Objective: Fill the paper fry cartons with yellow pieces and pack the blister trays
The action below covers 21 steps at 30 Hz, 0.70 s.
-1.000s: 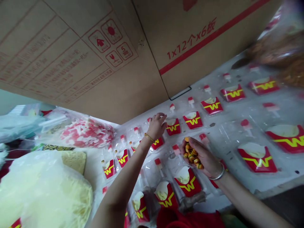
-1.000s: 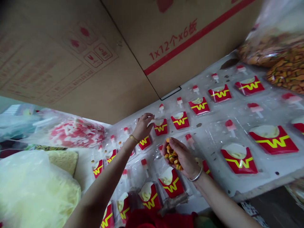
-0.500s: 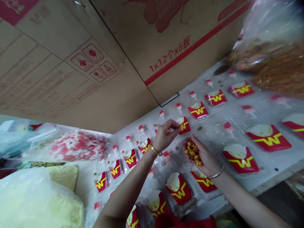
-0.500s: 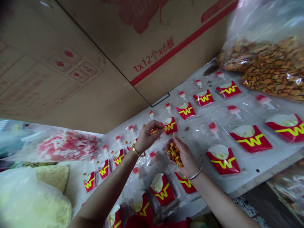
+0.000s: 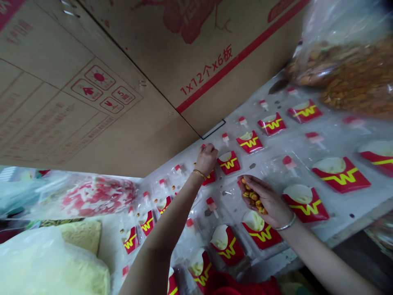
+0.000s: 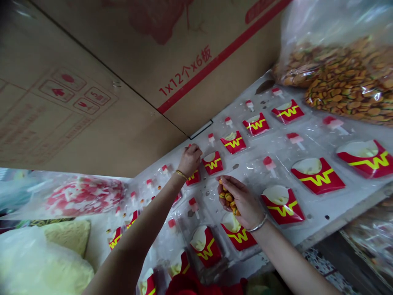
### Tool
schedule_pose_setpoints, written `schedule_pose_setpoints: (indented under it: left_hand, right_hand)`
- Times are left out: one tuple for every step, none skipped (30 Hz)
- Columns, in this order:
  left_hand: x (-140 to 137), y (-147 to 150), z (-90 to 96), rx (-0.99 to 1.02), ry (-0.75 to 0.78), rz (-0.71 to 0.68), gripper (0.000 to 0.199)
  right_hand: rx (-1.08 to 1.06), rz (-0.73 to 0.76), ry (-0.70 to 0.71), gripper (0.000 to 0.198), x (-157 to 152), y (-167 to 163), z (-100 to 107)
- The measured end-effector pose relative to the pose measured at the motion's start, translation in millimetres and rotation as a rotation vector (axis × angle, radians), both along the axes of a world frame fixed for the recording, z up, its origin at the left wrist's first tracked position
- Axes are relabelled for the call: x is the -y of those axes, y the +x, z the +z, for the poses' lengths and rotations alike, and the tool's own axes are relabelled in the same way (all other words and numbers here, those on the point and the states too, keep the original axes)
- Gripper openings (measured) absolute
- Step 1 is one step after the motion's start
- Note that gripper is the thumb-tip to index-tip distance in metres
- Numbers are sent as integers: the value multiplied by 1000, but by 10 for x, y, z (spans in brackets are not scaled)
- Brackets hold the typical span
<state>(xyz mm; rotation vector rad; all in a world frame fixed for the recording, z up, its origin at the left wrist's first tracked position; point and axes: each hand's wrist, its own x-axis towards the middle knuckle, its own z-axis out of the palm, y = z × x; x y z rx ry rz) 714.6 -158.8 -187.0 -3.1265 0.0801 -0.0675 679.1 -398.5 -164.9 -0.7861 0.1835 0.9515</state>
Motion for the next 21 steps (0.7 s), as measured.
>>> schedule_pose_setpoints:
  left_hand:
    - [8, 1, -14, -2, 14, -23, 22]
    - [14, 0, -25, -8, 13, -40, 22]
    - [19, -3, -32, -19, -3, -45, 21]
    - [23, -9, -31, -34, -34, -36, 21]
    - [27, -21, -20, -50, -78, -15, 22]
    - [34, -39, 4, -66, -130, 15, 24]
    - [48, -64, 42, -75, -186, 52, 26]
    - [74, -98, 97, -68, -247, 90, 27]
    - [116, -142, 169, -45, -314, 116, 29]
    - [176, -195, 255, -13, -392, 118, 31]
    - [255, -254, 352, 14, -484, 93, 32]
    - [350, -318, 452, 28, -585, 48, 35]
    - [455, -382, 550, 21, -686, -14, 36]
    - [565, -441, 638, -6, -774, -72, 35]
    - [672, -491, 708, -42, -842, -110, 31]
    - [767, -528, 756, -73, -890, -120, 26]
    - [847, -549, 781, -91, -926, -107, 21]
    - [906, -554, 784, -100, -963, -81, 18]
    - [946, -543, 770, -105, -1009, -50, 19]
    - [968, -518, 745, -108, -1070, -11, 20]
    - [976, -484, 715, -103, -1147, 37, 21]
  right_hand:
    - [2, 5, 5, 22, -2, 0, 4]
    - [5, 12, 10, 22, -4, -1, 10]
    - [9, 16, 15, 23, -5, -3, 18]
    - [10, 17, 20, 23, -6, -5, 26]
    - [8, 16, 24, 23, -6, -8, 34]
    - [4, 12, 28, 23, -5, -9, 41]
    - [-5, 9, 34, 24, -3, -9, 46]
    - [-18, 5, 41, 25, 0, -7, 50]
    - [-36, 1, 53, 26, 3, -4, 51]
    - [-57, 0, 69, 27, 6, 0, 50]
    - [-79, -1, 86, 28, 9, 5, 48]
    - [-101, -2, 103, 29, 10, 9, 45]
    - [-122, -1, 118, 30, 9, 11, 42]
    - [-137, -1, 126, 30, 6, 11, 42]
    - [-148, 2, 125, 30, 1, 11, 45]
    - [-155, 5, 116, 30, -5, 10, 51]
    - [-159, 4, 101, 31, -11, 10, 60]
    - [-161, 3, 86, 31, -16, 12, 71]
    - [-157, 0, 77, 32, -18, 18, 82]
    - [-149, -6, 76, 32, -16, 27, 92]
    - [-138, -13, 85, 32, -11, 38, 100]
